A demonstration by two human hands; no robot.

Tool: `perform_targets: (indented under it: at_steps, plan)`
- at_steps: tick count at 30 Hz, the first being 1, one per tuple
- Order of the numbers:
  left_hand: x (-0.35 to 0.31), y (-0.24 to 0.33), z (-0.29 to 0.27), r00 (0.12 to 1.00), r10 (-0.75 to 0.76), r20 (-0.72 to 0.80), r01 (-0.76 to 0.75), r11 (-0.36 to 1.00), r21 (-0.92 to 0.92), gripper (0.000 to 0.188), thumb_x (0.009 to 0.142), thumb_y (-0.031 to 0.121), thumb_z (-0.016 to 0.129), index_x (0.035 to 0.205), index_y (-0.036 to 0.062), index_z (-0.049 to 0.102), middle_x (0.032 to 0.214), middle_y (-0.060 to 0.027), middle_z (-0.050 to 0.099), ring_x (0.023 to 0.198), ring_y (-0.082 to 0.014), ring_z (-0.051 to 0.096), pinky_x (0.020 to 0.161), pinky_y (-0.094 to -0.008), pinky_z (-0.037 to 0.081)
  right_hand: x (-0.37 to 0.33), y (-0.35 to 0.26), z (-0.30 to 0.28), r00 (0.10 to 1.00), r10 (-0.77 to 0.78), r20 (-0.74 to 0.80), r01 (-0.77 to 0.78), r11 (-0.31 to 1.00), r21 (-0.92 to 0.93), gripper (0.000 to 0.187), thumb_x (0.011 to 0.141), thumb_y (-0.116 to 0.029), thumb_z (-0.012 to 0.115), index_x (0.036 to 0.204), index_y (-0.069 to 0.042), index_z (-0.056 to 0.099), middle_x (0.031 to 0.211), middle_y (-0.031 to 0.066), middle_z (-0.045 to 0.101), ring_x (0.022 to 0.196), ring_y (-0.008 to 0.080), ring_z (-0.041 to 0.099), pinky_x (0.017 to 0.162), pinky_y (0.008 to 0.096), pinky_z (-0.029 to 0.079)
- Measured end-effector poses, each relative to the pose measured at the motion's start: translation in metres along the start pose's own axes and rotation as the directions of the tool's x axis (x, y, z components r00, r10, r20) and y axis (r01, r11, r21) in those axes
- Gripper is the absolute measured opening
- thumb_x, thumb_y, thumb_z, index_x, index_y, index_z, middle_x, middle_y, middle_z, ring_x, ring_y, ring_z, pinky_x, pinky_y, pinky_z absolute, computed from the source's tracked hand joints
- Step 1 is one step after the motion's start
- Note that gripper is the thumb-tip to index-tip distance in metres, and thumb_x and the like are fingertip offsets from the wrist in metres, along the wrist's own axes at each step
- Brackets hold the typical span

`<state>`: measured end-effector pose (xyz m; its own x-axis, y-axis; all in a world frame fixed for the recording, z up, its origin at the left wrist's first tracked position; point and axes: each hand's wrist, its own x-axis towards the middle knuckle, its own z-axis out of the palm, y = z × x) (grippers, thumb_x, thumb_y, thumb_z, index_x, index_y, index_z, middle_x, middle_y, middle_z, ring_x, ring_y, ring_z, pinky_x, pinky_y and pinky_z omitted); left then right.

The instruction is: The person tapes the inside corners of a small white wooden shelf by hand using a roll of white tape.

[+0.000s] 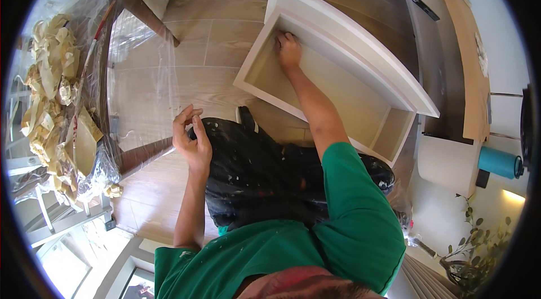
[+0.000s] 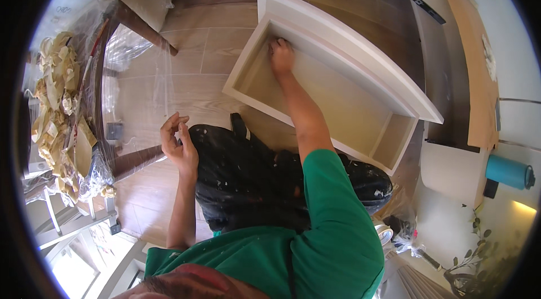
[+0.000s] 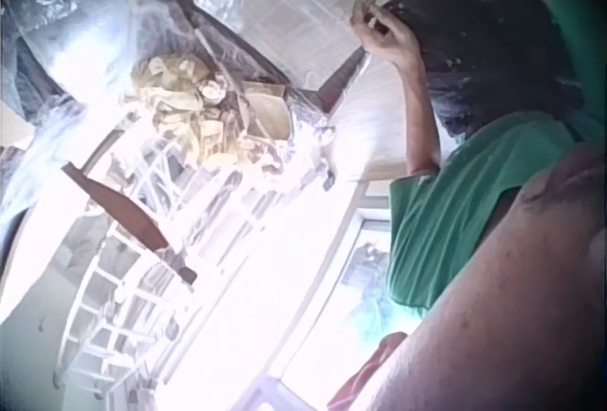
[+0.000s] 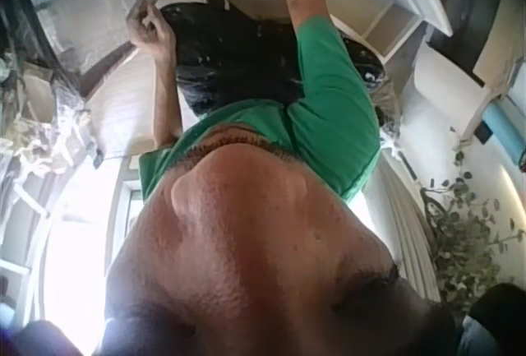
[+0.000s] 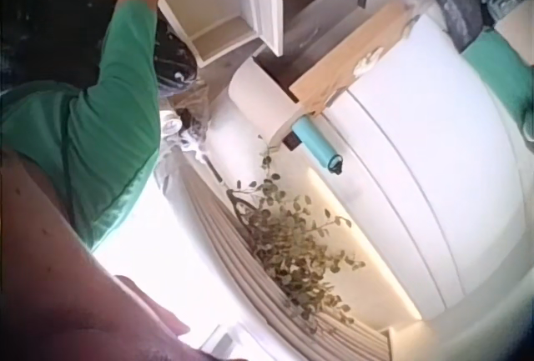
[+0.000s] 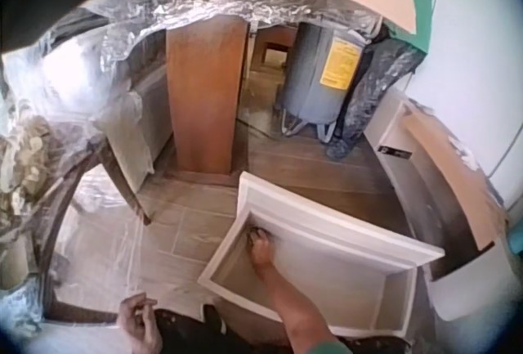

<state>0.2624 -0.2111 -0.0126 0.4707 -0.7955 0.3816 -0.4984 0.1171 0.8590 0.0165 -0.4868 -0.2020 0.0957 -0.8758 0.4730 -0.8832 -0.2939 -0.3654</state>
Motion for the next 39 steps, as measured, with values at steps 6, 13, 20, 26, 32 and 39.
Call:
perform_targets:
  at_steps: [6, 13, 20, 26, 32, 39]
  plan:
    - [0.002, -0.002, -0.001, 1.000, -0.017, 0.007, 0.017, 0.999, -0.043, 0.023, 0.099, 0.003, 0.058, 0.119, -0.0050, 0.061, 0.100, -0.0164, 0.071, 0.088, -0.0222, 0.069, 0.081, -0.0327, 0.053, 0.001, -0.001, 0.008, 0.992, -0.076, -0.101, 0.070, 0.996, -0.063, 0.019, 0.084, -0.013, 0.069, 0.103, -0.012, 0.073, 0.091, 0.0100, 0.064, 0.089, 0.0320, 0.063, 0.079, 0.0450, 0.053]
    - [0.002, -0.002, -0.002, 1.000, -0.023, -0.009, 0.022, 0.997, -0.077, 0.022, 0.099, 0.003, 0.057, 0.120, -0.0056, 0.060, 0.100, -0.0167, 0.071, 0.089, -0.0228, 0.069, 0.082, -0.0331, 0.053, -0.004, 0.001, -0.003, 0.991, -0.016, -0.130, 0.011, 0.999, -0.036, 0.017, 0.085, -0.020, 0.071, 0.100, -0.013, 0.073, 0.091, 0.0085, 0.066, 0.089, 0.0305, 0.064, 0.080, 0.0444, 0.052]
    - [0.000, -0.002, -0.002, 1.000, -0.021, -0.010, 0.020, 0.998, -0.059, 0.021, 0.100, 0.002, 0.057, 0.120, -0.0052, 0.060, 0.101, -0.0170, 0.070, 0.089, -0.0227, 0.069, 0.080, -0.0328, 0.053, 0.010, -0.003, 0.006, 0.988, 0.125, -0.085, -0.124, 0.992, 0.019, 0.015, 0.088, -0.025, 0.071, 0.098, -0.014, 0.074, 0.093, 0.0086, 0.074, 0.084, 0.0318, 0.071, 0.072, 0.0446, 0.056]
    - [-0.001, -0.004, 0.000, 0.999, -0.036, -0.027, 0.033, 0.995, -0.093, 0.020, 0.099, 0.002, 0.057, 0.118, -0.0047, 0.060, 0.101, -0.0168, 0.070, 0.089, -0.0224, 0.069, 0.080, -0.0326, 0.053, 0.006, 0.005, 0.007, 0.992, 0.068, -0.104, -0.066, 0.998, 0.015, 0.015, 0.088, -0.027, 0.072, 0.098, -0.017, 0.076, 0.092, 0.0093, 0.075, 0.078, 0.0329, 0.072, 0.069, 0.0448, 0.057]
    - [0.000, -0.004, -0.003, 1.000, -0.018, -0.019, 0.017, 0.997, -0.072, 0.020, 0.099, 0.003, 0.057, 0.117, -0.0046, 0.061, 0.099, -0.0164, 0.070, 0.088, -0.0220, 0.070, 0.080, -0.0324, 0.053, 0.015, -0.005, 0.016, 0.968, 0.231, -0.103, -0.228, 0.973, 0.040, 0.011, 0.088, -0.028, 0.071, 0.092, -0.020, 0.078, 0.083, 0.0106, 0.074, 0.073, 0.0339, 0.071, 0.067, 0.0454, 0.056]
    - [0.001, -0.001, -0.001, 0.998, -0.058, -0.036, 0.054, 0.992, -0.112, 0.020, 0.099, 0.003, 0.058, 0.117, -0.0044, 0.061, 0.098, -0.0158, 0.071, 0.086, -0.0212, 0.069, 0.080, -0.0319, 0.052, 0.020, 0.000, 0.022, 0.995, 0.097, -0.026, -0.099, 0.990, -0.102, 0.013, 0.087, -0.027, 0.070, 0.085, -0.014, 0.070, 0.077, 0.0134, 0.072, 0.068, 0.0344, 0.070, 0.064, 0.0481, 0.055]
